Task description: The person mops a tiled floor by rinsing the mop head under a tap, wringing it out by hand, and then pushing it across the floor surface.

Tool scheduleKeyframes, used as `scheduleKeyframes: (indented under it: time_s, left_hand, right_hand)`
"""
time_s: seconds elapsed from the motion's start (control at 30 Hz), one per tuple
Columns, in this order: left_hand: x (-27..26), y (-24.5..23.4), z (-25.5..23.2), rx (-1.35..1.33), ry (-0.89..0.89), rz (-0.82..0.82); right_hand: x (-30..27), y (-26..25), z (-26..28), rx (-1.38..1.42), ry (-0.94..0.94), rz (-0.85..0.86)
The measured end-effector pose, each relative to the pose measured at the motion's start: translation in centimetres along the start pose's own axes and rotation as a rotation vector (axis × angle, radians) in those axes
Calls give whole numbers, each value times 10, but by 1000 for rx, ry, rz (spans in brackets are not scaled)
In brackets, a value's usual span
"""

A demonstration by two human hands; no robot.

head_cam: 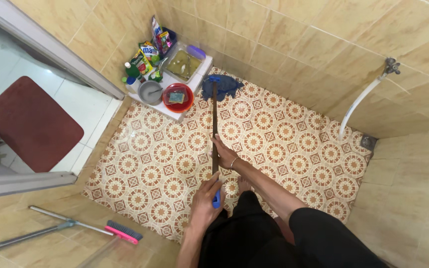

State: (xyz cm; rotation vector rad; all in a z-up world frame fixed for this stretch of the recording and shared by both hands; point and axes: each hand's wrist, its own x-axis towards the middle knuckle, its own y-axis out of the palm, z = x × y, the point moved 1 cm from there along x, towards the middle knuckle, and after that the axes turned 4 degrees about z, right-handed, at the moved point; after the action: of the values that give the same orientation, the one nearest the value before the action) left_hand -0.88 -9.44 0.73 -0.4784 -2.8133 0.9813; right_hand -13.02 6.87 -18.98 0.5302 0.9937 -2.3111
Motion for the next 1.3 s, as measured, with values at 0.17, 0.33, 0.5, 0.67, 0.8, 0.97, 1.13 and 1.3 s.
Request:
scheduleKeyframes:
  time_s: [0.17, 0.33, 0.5, 0.67, 0.8, 0.97, 1.13, 1.3]
  left_hand:
    - [-2, -5, 19, -56, 24, -37]
    - [20, -9, 44, -53, 38, 54]
    - [46, -11, 44, -34, 60, 111]
    - [67, -13, 45, -42, 49, 111]
    - [77, -17, 50, -73, 64, 62]
    - [90, -18, 44, -106, -45, 148]
    - [90, -20, 19, -35, 43, 3]
    - [83, 11, 20, 116, 132, -83]
  right_hand:
    - [26, 20, -15, -81, 1, -30]
    - [48, 8, -7, -28, -17, -83]
    - [60, -8, -10, -51, 38, -80]
    - [68, -24, -12, -68, -16, -141]
    - [69, -48, 9, -77, 21, -83]
    - [71, -53, 7, -86, 19, -67]
    - [73, -55, -18, -149, -65, -90]
    - [70, -49, -48, -160, -149, -94]
